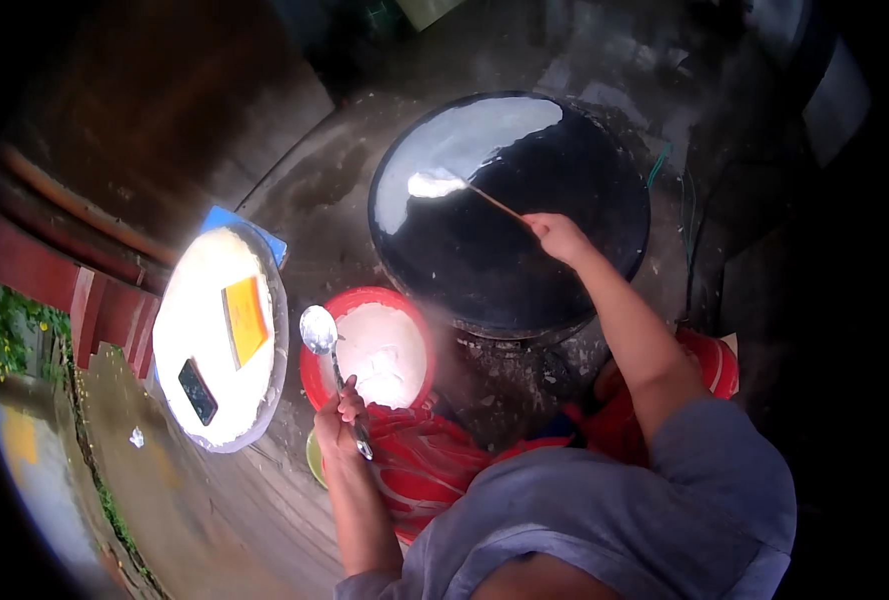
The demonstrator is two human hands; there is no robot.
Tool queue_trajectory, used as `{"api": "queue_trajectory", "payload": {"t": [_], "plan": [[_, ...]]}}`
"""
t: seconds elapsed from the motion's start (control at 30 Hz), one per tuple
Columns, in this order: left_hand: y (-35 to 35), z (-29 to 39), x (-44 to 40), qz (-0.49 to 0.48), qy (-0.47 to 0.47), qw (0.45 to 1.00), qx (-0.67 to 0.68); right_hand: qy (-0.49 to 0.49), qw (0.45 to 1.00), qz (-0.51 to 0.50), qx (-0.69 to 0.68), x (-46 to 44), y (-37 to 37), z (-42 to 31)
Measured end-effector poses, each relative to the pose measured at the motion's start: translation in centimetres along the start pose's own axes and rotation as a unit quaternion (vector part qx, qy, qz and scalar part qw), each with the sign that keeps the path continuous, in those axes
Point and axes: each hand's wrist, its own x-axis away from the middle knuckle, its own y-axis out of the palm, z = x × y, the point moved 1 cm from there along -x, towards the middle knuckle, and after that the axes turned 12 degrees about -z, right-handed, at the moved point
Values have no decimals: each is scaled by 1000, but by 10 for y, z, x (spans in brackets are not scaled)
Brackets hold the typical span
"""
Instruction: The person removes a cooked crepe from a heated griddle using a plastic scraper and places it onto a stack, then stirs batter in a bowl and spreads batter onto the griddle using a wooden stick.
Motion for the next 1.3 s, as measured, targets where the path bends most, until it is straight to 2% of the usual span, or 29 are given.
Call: {"api": "queue_trajectory", "payload": {"t": [0.07, 0.13, 0.27, 0.33, 0.47, 0.5, 0.53, 0.6, 0.67, 0.7, 0.73, 0.8, 0.9, 0.93, 1.0, 1.03, 1.1, 1.13, 1.2, 1.3], "plan": [[0, -1, -2, -1, -3, 1000, -2, 30, 997, -67, 28, 16, -9, -38], [6, -4, -3, 55, 7, 998, -15, 28, 994, -105, -17, 18, -31, -32], [-8, 5, -5, 22, -6, 1000, -21, 48, 998, -35, -29, 5, 3, -22], [-3, 2, -4, 27, -1, 999, -21, 19, 998, -53, 19, 13, 15, -49], [-4, 5, 0, 22, -3, 999, -25, 63, 988, -120, 74, 54, -24, -73], [-5, 5, 1, 20, -4, 1000, -22, 59, 992, -105, 37, 53, -28, -49], [-5, 6, 2, 15, -10, 999, -27, 61, 995, -54, 59, 62, -31, -48], [-9, 7, 7, 16, -16, 999, -30, 112, 993, 26, 37, 62, -20, -30], [-11, 9, 8, 20, -10, 1000, -21, 41, 996, -4, -76, 50, 15, -8], [-7, 8, 10, 26, -9, 999, -23, 55, 995, -28, -72, 59, 26, -23], [-7, 9, 12, 27, -10, 999, -24, 23, 998, -35, -47, 69, 37, -33], [-8, 10, 14, 12, -19, 999, -33, 57, 995, -71, -28, 99, 45, -53], [-7, 8, 19, -6, -13, 1000, -24, 103, 993, -62, 17, 152, 51, -72], [-8, 10, 22, -5, -12, 1000, -22, 54, 997, -52, 31, 170, 56, -66], [-9, 12, 23, -4, -18, 999, -28, 54, 988, -146, -2, 199, 67, -64], [-9, 12, 25, -6, -14, 999, -32, 54, 988, -147, 0, 201, 70, -68], [-10, 12, 27, -7, -11, 999, -30, -31, 987, 15, 158, 202, 82, -85], [-11, 12, 29, -6, -8, 999, -33, -3, 983, 29, 180, 190, 90, -96], [-11, 12, 31, -4, -3, 999, -39, -49, 969, 74, 229, 158, 121, -109], [-14, 15, 31, -23, -8, 999, -42, -62, 956, 52, 280, 98, 170, -146]]}}
